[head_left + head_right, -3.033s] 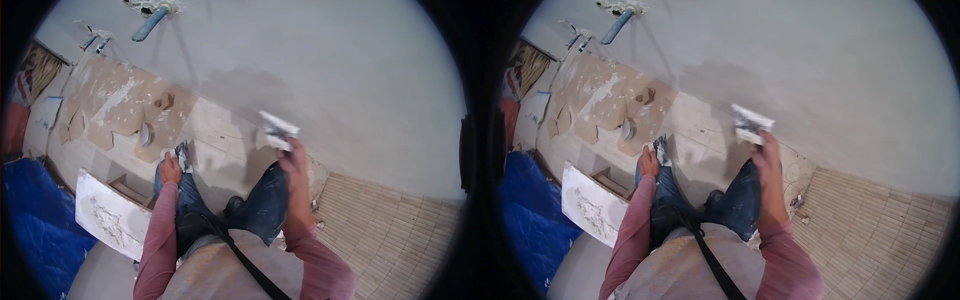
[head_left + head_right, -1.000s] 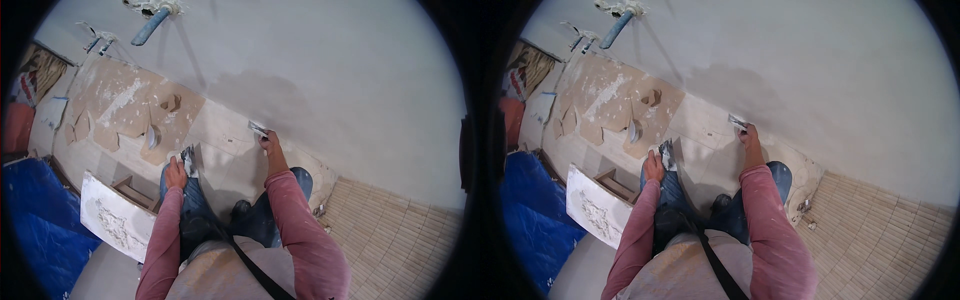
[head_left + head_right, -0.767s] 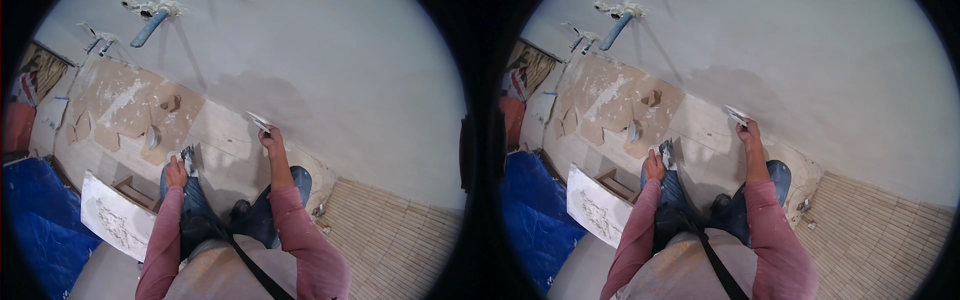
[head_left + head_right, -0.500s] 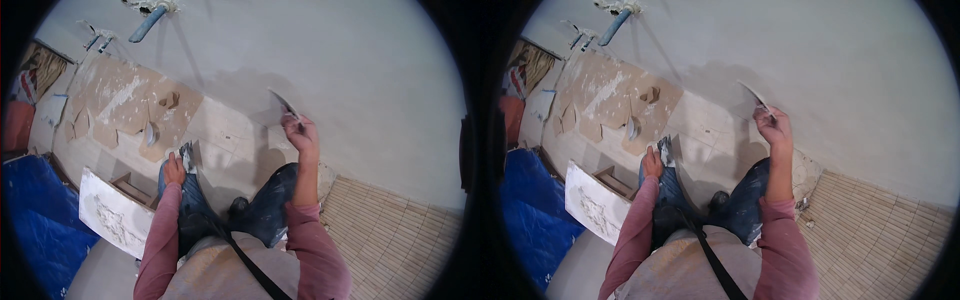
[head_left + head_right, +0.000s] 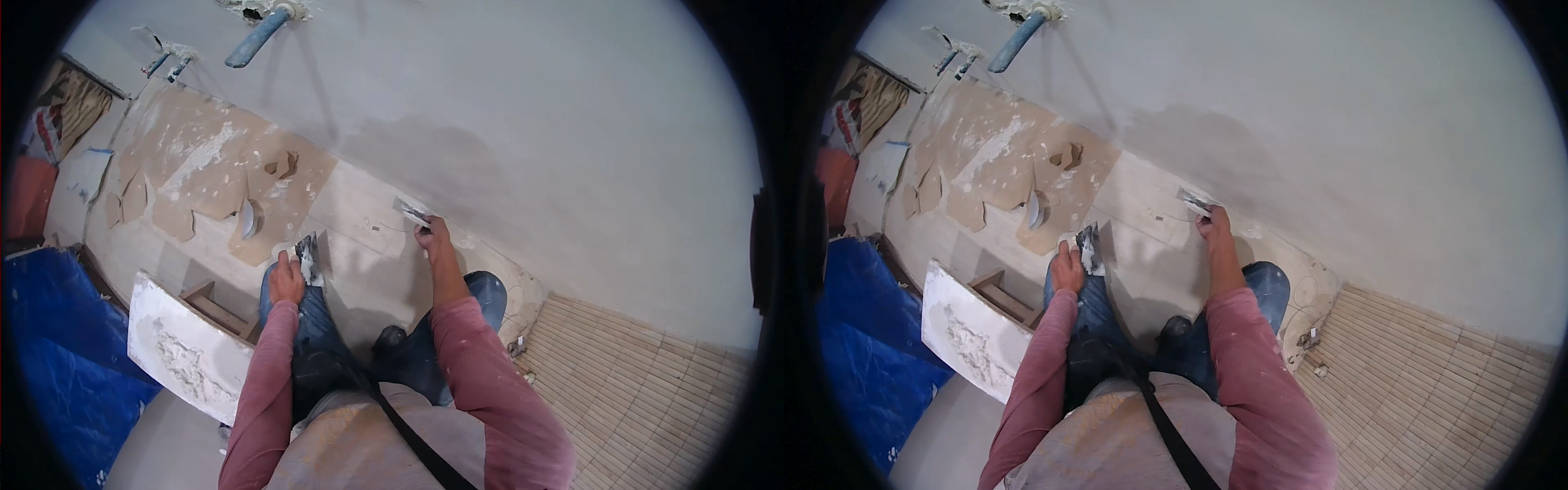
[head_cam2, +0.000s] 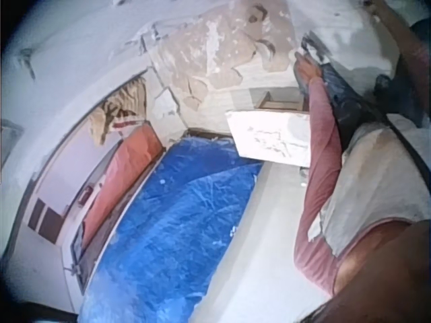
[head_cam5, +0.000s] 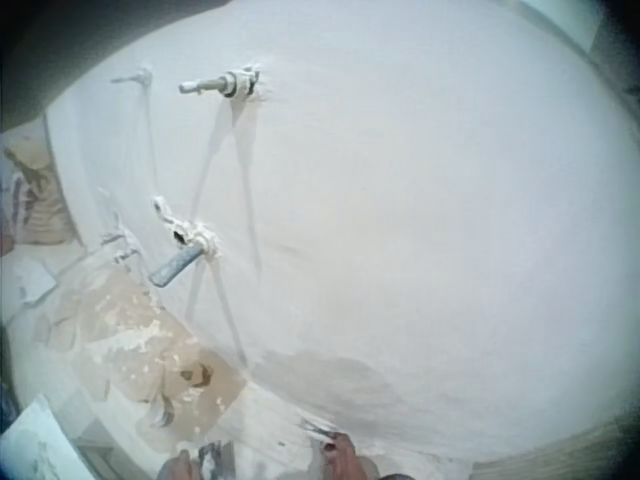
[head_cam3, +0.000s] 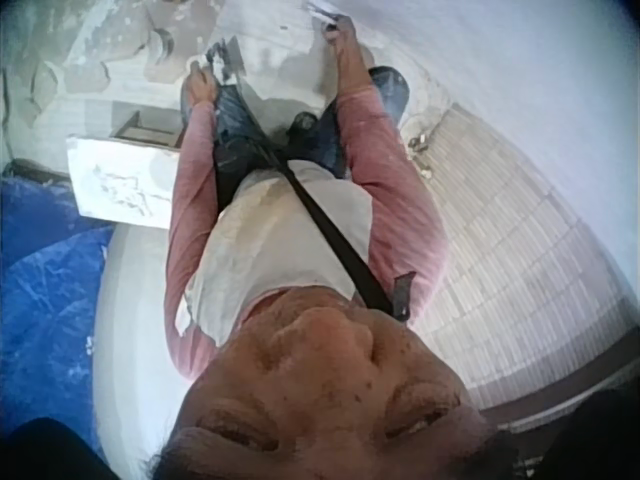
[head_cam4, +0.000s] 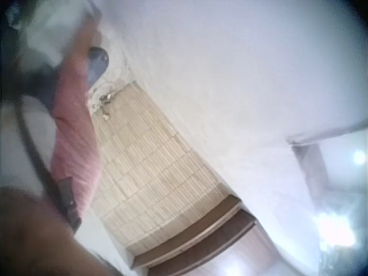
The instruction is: The person applies plaster to a bathroom wall using putty knives, repeatedly transferring and scraping the compound between the blades before spreading and smoothing it over various sections of the wall.
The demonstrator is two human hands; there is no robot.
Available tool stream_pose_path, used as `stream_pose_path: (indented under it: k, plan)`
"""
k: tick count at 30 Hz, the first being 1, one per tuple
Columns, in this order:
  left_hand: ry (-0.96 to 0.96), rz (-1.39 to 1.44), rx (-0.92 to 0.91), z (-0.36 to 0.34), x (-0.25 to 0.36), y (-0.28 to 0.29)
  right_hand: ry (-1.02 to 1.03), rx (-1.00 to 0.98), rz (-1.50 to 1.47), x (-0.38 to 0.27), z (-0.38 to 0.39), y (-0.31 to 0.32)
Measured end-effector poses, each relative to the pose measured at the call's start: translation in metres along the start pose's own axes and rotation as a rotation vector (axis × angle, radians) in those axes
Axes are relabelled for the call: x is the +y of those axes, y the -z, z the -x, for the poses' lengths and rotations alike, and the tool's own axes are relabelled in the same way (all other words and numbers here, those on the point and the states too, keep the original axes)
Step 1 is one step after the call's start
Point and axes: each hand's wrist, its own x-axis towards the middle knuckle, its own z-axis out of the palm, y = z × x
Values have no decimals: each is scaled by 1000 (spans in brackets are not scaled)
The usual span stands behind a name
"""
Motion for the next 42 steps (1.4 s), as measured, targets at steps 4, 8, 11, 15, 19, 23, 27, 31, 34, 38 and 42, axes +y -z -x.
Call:
stream_pose_path:
  k: [4,8,11,15,19,23,27,31,34,38,42]
  plan:
    - [-16,14,-28,-4,5,-3,81,-81,-40,-26,-47,31]
    - [7,-16,-15,-1,1,0,132,-185,60,-27,-16,17]
    - [0,-34,9,1,5,-1,132,-206,-130,-39,38,15]
    - [-7,-14,-7,1,7,0,-1,-420,-331,-94,117,30]
    - [8,1,22,5,-1,4,-150,-740,-377,-132,246,17]
    - [-18,6,29,0,-1,-5,189,-730,-364,-125,321,25]
    - [-25,1,23,-2,-1,-3,348,-620,-49,-69,282,28]
    - [-9,-7,17,1,-4,-2,164,-324,131,3,144,-5]
    - [-4,4,6,1,2,3,109,-209,132,27,62,-26]
    - [-19,9,-1,1,6,4,90,-191,88,42,5,-45]
    - [5,17,-11,1,0,4,104,-237,16,40,23,-77]
